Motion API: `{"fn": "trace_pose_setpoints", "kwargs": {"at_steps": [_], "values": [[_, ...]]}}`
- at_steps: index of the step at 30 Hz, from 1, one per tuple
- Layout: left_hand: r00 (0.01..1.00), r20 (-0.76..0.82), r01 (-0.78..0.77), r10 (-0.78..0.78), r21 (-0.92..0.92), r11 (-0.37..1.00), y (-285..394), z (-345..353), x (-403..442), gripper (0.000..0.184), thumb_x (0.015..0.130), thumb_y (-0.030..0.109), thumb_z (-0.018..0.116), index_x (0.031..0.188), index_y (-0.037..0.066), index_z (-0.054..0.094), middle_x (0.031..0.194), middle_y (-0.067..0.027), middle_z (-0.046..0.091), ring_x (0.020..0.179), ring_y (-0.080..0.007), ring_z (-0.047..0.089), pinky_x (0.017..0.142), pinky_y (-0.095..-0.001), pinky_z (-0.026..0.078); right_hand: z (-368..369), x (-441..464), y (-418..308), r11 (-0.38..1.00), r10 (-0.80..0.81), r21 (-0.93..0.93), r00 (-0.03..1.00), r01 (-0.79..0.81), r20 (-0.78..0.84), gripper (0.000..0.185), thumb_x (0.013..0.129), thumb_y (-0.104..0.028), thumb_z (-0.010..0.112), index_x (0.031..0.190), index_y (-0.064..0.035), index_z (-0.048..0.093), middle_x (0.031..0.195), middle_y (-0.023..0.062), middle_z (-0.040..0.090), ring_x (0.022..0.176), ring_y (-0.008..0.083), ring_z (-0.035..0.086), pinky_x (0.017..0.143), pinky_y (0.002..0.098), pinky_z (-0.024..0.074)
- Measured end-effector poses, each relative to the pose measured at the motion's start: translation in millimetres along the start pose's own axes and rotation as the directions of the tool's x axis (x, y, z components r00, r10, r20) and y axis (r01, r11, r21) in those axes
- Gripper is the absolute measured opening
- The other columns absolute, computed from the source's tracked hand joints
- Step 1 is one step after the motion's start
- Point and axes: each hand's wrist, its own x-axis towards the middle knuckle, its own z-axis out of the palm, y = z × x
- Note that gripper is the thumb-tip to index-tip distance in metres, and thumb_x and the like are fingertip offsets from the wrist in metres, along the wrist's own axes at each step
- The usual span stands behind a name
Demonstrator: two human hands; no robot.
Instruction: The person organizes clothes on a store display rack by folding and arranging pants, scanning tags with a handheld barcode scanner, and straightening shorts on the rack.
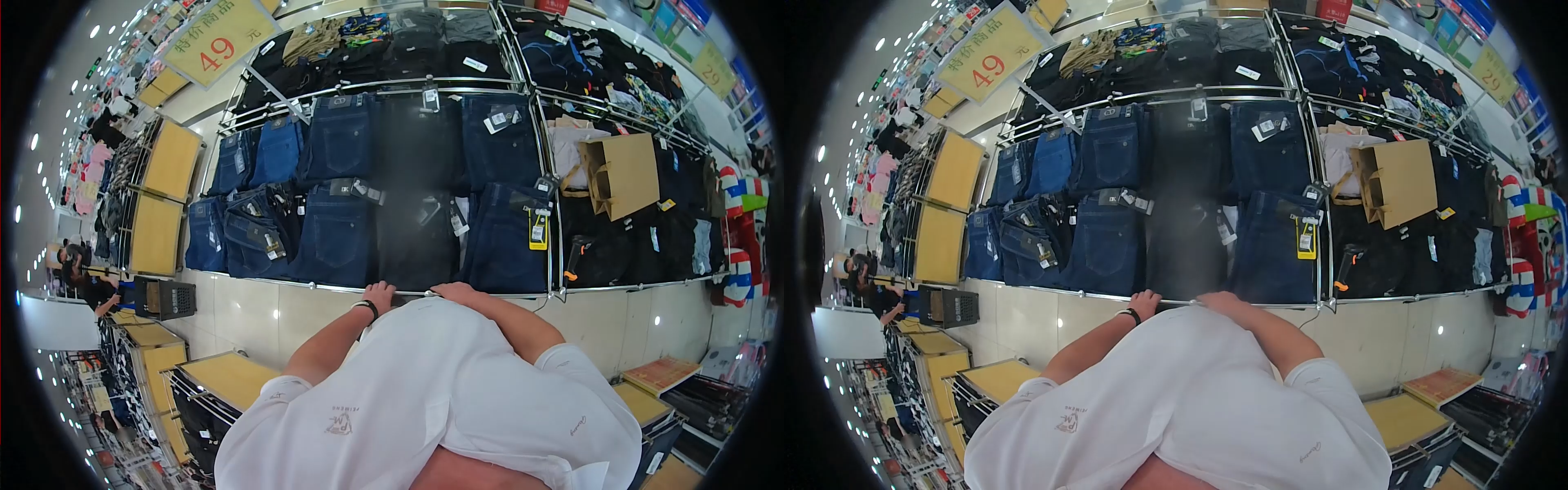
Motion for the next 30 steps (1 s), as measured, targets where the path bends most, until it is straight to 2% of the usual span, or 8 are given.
{"fn": "trace_pose_setpoints", "kwargs": {"at_steps": [3, 11, 17, 22, 24, 26, 28, 30], "values": [[0.999, -0.023, 0.026, -0.025, 0.028, 0.999, 3.2, -0.8, -2.0, 0.065, 0.077, 0.048, 0.072, 0.129, 0.012, 0.054, 0.124, -0.0141, 0.053, 0.122, -0.0302, 0.049, 0.103, -0.045, 0.036, -0.4, -0.1, 1.0, 1.0, -0.007, -0.008, 1.0, 0.007, 0.012, 0.047, 0.096, -0.032, 0.047, 0.138, -0.0123, 0.053, 0.142, 0.0131, 0.052, 0.125, 0.033, 0.054, 0.103, 0.0433, 0.0445], [0.998, 0.018, 0.054, -0.055, 0.054, 0.997, 16.0, -19.2, -11.6, 0.063, 0.079, 0.046, 0.07, 0.129, 0.01, 0.054, 0.124, -0.0143, 0.055, 0.123, -0.03, 0.049, 0.105, -0.0432, 0.036, 7.6, -8.1, 10.5, 0.993, -0.076, -0.089, 0.997, 0.074, -0.017, 0.048, 0.097, -0.031, 0.045, 0.141, -0.0128, 0.048, 0.141, 0.0145, 0.053, 0.126, 0.0321, 0.054, 0.103, 0.0437, 0.0442], [0.997, -0.01, 0.08, -0.08, 0.054, 0.995, 20.7, -19.1, -14.2, 0.064, 0.078, 0.045, 0.07, 0.13, 0.011, 0.054, 0.126, -0.0143, 0.054, 0.123, -0.0308, 0.049, 0.105, -0.0439, 0.036, 8.9, -15.8, 11.2, 0.996, -0.01, -0.091, 1.0, 0.008, -0.027, 0.049, 0.097, -0.029, 0.044, 0.142, -0.0096, 0.046, 0.138, 0.0162, 0.054, 0.124, 0.0334, 0.055, 0.103, 0.0449, 0.0441], [0.998, -0.012, 0.069, -0.069, 0.065, 0.996, 16.6, -14.6, -11.8, 0.066, 0.078, 0.048, 0.071, 0.129, 0.009, 0.055, 0.127, -0.0155, 0.055, 0.124, -0.0313, 0.05, 0.105, -0.0446, 0.038, 17.3, -21.1, 14.0, 0.979, -0.135, -0.166, 0.983, 0.114, -0.121, 0.051, 0.096, -0.027, 0.047, 0.142, -0.0071, 0.045, 0.138, 0.0194, 0.053, 0.124, 0.0342, 0.054, 0.104, 0.0447, 0.0436], [0.997, -0.048, 0.063, -0.058, 0.102, 0.993, 6.5, -0.7, -0.4, 0.066, 0.076, 0.053, 0.072, 0.123, 0.009, 0.058, 0.12, -0.0151, 0.058, 0.118, -0.0304, 0.054, 0.101, -0.0439, 0.042, 22.5, -20.9, 16.5, 0.984, -0.106, -0.154, 0.986, 0.086, -0.128, 0.059, 0.094, -0.036, 0.051, 0.144, -0.0072, 0.041, 0.134, 0.0185, 0.054, 0.124, 0.0355, 0.052, 0.102, 0.0449, 0.0415], [0.998, -0.046, 0.052, -0.05, 0.052, 0.997, 0.2, 4.0, 6.0, 0.061, 0.076, 0.047, 0.074, 0.122, 0.01, 0.058, 0.118, -0.0134, 0.059, 0.115, -0.0308, 0.055, 0.099, -0.0448, 0.042, 20.6, -23.7, 11.6, 0.989, -0.061, -0.143, 0.992, 0.044, -0.112, 0.058, 0.092, -0.034, 0.054, 0.143, -0.0071, 0.043, 0.134, 0.0172, 0.054, 0.122, 0.036, 0.052, 0.102, 0.046, 0.0423], [0.998, -0.051, 0.028, -0.024, 0.071, 0.997, -8.4, 10.1, 10.0, 0.061, 0.077, 0.042, 0.075, 0.126, 0.011, 0.055, 0.119, -0.0134, 0.058, 0.117, -0.0316, 0.054, 0.1, -0.0454, 0.042, 18.2, -42.9, -3.2, 0.983, -0.078, -0.18, 0.963, 0.031, -0.259, 0.037, 0.098, -0.021, 0.043, 0.132, -0.0114, 0.054, 0.122, 0.0133, 0.061, 0.115, 0.0302, 0.06, 0.096, 0.0437, 0.0472], [0.999, -0.017, 0.037, -0.036, 0.074, 0.997, -13.1, 10.7, 15.4, 0.063, 0.077, 0.041, 0.075, 0.128, 0.011, 0.054, 0.121, -0.0136, 0.057, 0.119, -0.0324, 0.052, 0.101, -0.0457, 0.041, 23.2, -43.3, -5.3, 0.988, -0.023, -0.15, 0.954, -0.023, -0.297, 0.037, 0.097, -0.022, 0.044, 0.132, -0.0121, 0.055, 0.123, 0.0128, 0.061, 0.115, 0.0299, 0.059, 0.097, 0.0438, 0.0467]]}}
